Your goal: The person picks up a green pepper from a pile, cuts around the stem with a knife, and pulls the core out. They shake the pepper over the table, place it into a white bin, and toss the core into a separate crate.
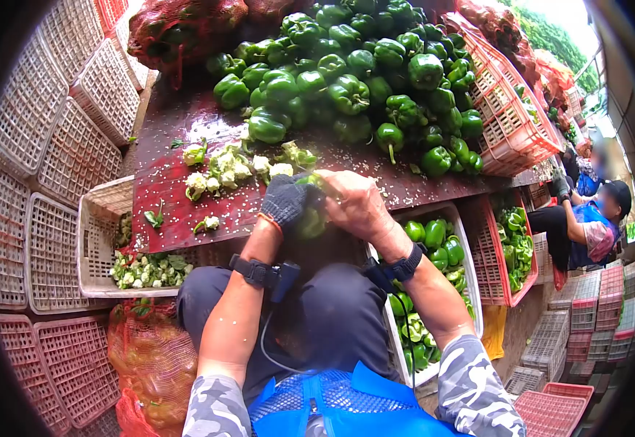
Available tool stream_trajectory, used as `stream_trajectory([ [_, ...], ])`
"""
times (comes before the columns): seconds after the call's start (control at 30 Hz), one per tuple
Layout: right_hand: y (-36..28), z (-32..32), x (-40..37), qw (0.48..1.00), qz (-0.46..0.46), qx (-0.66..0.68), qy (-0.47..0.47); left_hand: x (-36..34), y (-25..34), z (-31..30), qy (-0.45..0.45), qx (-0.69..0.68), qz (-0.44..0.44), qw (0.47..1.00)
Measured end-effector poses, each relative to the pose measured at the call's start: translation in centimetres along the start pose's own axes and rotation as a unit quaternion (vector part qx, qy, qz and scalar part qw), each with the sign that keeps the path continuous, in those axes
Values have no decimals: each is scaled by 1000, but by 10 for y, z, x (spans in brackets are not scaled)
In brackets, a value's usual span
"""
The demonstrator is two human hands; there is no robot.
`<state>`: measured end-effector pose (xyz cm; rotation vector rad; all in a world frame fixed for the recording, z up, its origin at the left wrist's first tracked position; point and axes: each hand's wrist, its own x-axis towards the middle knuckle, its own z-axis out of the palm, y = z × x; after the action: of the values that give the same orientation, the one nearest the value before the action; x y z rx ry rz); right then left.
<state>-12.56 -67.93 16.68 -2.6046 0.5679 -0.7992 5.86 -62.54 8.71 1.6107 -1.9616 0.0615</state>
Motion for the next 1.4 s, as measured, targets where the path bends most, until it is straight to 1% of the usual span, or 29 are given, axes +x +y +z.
stream_trajectory([
  [0.03,1,2,2,1000,7,9,18,1,-1,3,2,1,-1,1000],
  [0.1,2,5,5,1000,7,14,17,2,-3,8,-36,71,-64,995],
  [0.13,2,6,6,999,5,23,25,2,-1,6,-10,52,-64,997],
  [0.17,2,7,7,999,3,33,33,3,0,5,-9,52,-64,997],
  [0.23,2,11,8,999,4,25,45,5,2,4,-51,70,-115,990],
  [0.27,2,13,8,998,5,17,58,6,3,5,-51,70,-116,990],
  [0.33,0,16,9,998,7,10,66,9,4,6,-48,75,-153,984],
  [0.37,-1,16,9,997,9,3,76,11,4,6,-47,74,-153,984],
  [0.4,-1,15,8,997,9,3,75,12,5,7,-69,70,-168,981],
  [0.43,-3,14,9,997,33,13,61,13,5,6,-90,66,-183,977],
  [0.47,-4,12,9,997,57,24,47,12,5,5,-90,67,-183,977],
  [0.5,-5,11,9,997,56,25,47,10,5,4,-85,47,-177,979],
  [0.57,-4,8,6,989,85,110,45,7,-2,3,-81,28,-172,981],
  [0.63,4,13,4,986,98,133,36,5,-12,2,-94,63,-68,991],
  [0.7,12,17,2,981,110,157,27,3,-13,8,-85,81,-64,991],
  [0.77,13,20,4,973,137,179,44,4,-7,4,-96,64,-98,988],
  [0.9,21,30,3,973,128,177,74,6,-4,2,-89,79,-129,984],
  [0.97,15,27,5,978,145,133,68,6,-5,5,-101,79,-159,979],
  [1.1,5,24,8,974,179,116,77,3,-7,16,-88,105,-154,978],
  [1.17,2,25,10,965,180,150,120,5,-2,16,-61,126,-208,968],
  [1.2,3,25,11,965,180,150,120,5,-1,16,-61,126,-208,968],
  [1.27,7,27,13,948,198,211,135,8,6,6,-91,146,-208,963],
  [1.3,11,25,14,948,199,211,134,8,5,5,-91,145,-209,963],
  [1.37,17,14,17,949,213,232,-6,3,-5,7,-78,148,-140,976],
  [1.4,19,5,15,960,199,191,-41,1,-14,14,-15,130,-113,985],
])
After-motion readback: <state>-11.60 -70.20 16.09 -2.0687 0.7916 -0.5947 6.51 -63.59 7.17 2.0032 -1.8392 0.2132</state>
